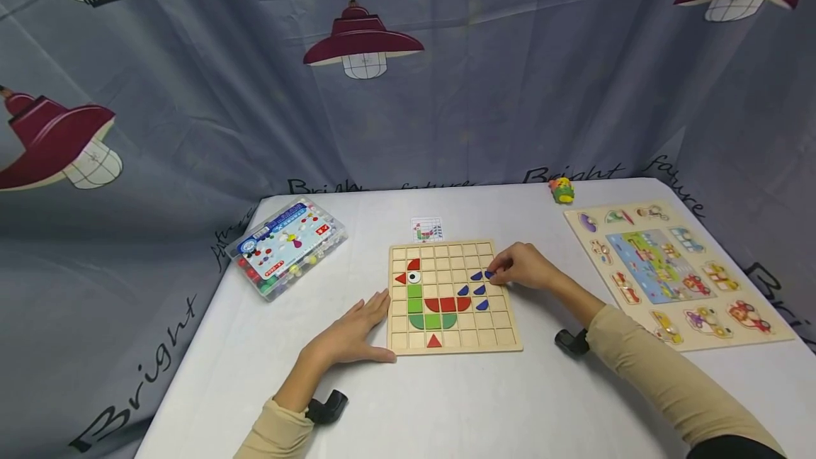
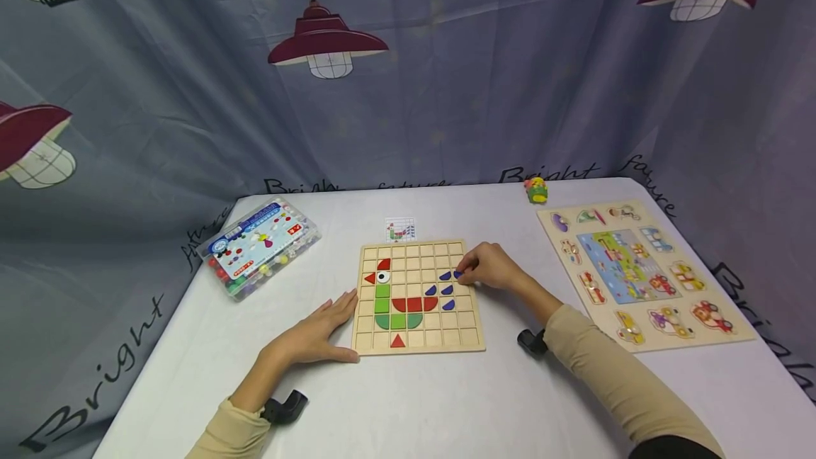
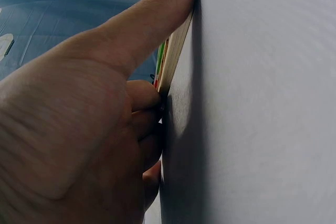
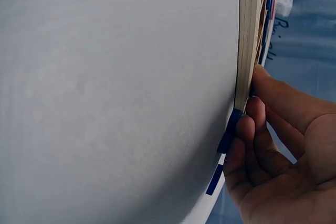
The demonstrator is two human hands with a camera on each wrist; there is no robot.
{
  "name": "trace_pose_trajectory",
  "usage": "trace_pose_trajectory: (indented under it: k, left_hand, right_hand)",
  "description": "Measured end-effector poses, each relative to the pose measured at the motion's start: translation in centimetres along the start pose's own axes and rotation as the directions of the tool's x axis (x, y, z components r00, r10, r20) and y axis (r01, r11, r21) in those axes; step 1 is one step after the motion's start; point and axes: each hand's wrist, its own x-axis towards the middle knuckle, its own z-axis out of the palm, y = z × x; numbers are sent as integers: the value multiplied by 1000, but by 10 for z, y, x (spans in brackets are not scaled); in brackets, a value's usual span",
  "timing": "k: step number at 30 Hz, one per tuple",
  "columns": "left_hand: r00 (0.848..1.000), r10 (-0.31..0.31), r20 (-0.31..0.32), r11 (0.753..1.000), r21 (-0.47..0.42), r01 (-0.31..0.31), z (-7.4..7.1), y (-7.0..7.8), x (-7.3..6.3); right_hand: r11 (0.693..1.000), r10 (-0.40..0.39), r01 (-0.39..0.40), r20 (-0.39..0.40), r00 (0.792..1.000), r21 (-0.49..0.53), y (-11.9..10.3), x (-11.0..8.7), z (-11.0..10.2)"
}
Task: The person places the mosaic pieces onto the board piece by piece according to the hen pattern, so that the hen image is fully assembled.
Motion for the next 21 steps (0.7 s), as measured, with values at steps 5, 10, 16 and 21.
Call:
trace_pose_trajectory:
  k: [5,10,16,21]
  left_hand:
    - [1000,4,-3,1000,3,-4,-1,0,0]
    - [1000,0,-4,1000,2,0,-2,1,1]
    - [1000,-10,0,1000,-11,10,0,1,1]
    - [1000,-11,0,1000,-7,11,0,0,1]
  right_hand:
    - [1000,-20,20,-16,1000,-8,1,0,-1]
    - [999,-38,37,-36,999,-7,3,0,-1]
    - [999,-28,28,-28,999,15,4,-2,0]
    - [999,-32,33,-37,999,23,6,-4,1]
